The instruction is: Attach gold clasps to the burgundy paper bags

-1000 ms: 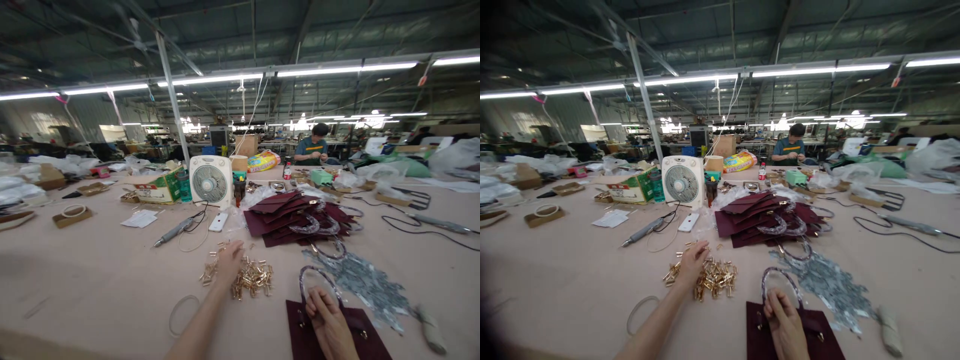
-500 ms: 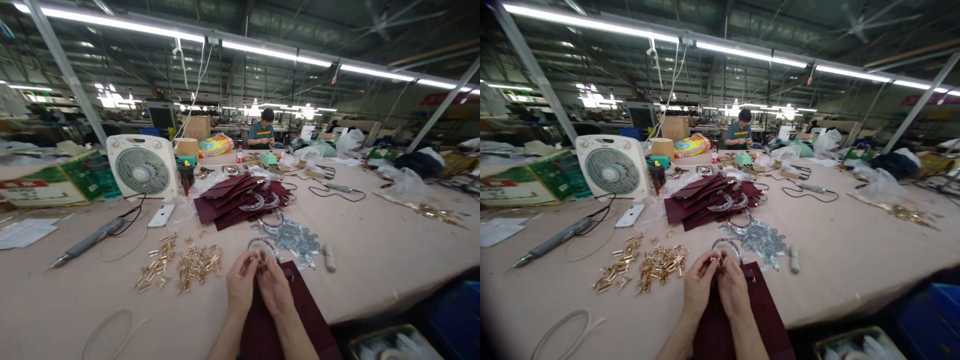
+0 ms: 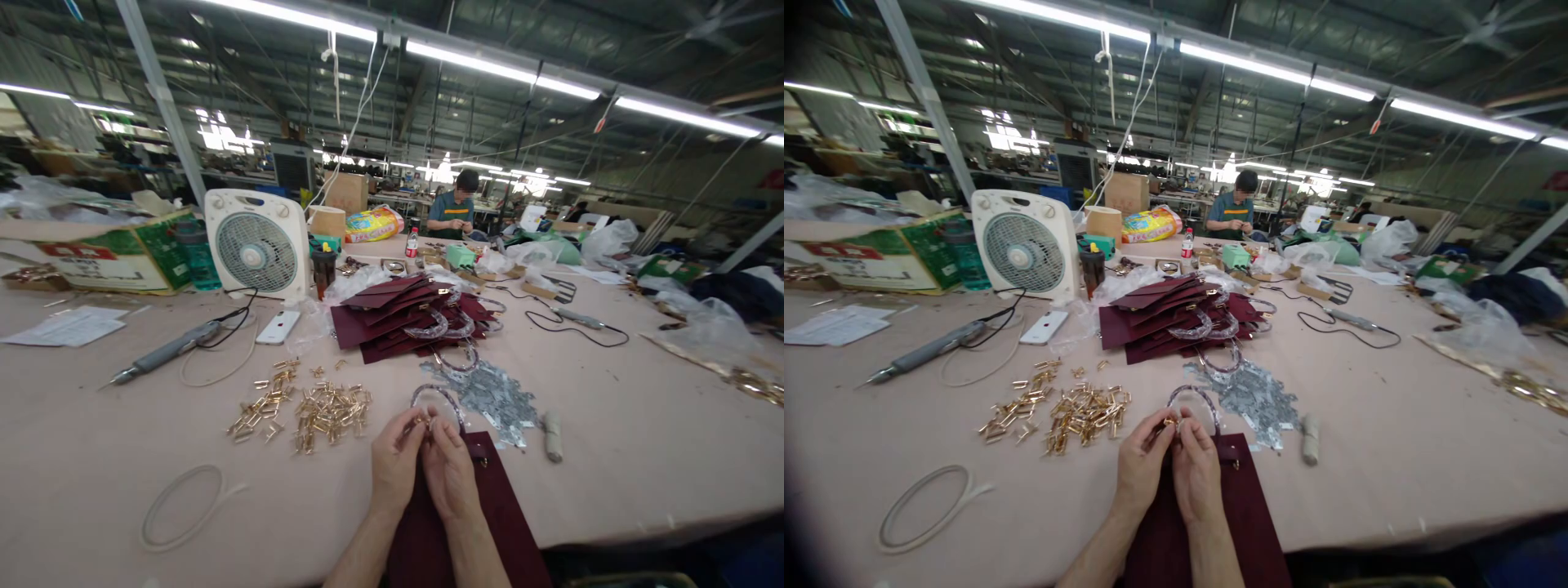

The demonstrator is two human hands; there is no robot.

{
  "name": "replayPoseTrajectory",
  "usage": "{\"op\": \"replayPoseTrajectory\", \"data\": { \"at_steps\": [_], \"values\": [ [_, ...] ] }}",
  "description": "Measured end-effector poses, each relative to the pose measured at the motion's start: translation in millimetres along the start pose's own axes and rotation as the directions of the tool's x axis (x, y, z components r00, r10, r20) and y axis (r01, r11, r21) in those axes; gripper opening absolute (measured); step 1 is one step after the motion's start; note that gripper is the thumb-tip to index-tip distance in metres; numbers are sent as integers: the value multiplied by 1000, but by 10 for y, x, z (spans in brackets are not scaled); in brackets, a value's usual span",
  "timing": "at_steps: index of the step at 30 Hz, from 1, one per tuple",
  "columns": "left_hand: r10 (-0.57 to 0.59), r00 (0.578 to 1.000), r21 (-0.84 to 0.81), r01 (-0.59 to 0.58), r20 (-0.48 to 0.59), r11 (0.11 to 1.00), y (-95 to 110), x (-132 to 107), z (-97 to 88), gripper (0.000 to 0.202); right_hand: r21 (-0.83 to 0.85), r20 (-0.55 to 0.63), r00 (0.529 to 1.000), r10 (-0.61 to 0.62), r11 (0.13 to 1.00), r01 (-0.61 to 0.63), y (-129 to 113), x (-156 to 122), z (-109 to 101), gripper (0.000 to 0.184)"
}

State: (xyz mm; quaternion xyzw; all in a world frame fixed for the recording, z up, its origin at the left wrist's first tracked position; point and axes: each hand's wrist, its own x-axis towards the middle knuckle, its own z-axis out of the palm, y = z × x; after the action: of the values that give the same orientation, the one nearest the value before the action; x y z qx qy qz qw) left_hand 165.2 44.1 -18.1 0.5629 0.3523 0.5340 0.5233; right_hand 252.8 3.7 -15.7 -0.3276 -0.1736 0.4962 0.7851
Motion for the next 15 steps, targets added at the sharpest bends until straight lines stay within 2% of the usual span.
{"op": "replayPoseTrajectory", "data": {
  "at_steps": [6,15],
  "values": [
    [-4,1000,-12,4,2,1000,-25,-2,0,29,27,-7,1000,16,1000,-16,20,14,-5,29],
    [-29,1000,-51,29,6,998,-40,-25,9,28,-18,-50,999,-8,1000,7,59,40,-20,27]
  ]
}}
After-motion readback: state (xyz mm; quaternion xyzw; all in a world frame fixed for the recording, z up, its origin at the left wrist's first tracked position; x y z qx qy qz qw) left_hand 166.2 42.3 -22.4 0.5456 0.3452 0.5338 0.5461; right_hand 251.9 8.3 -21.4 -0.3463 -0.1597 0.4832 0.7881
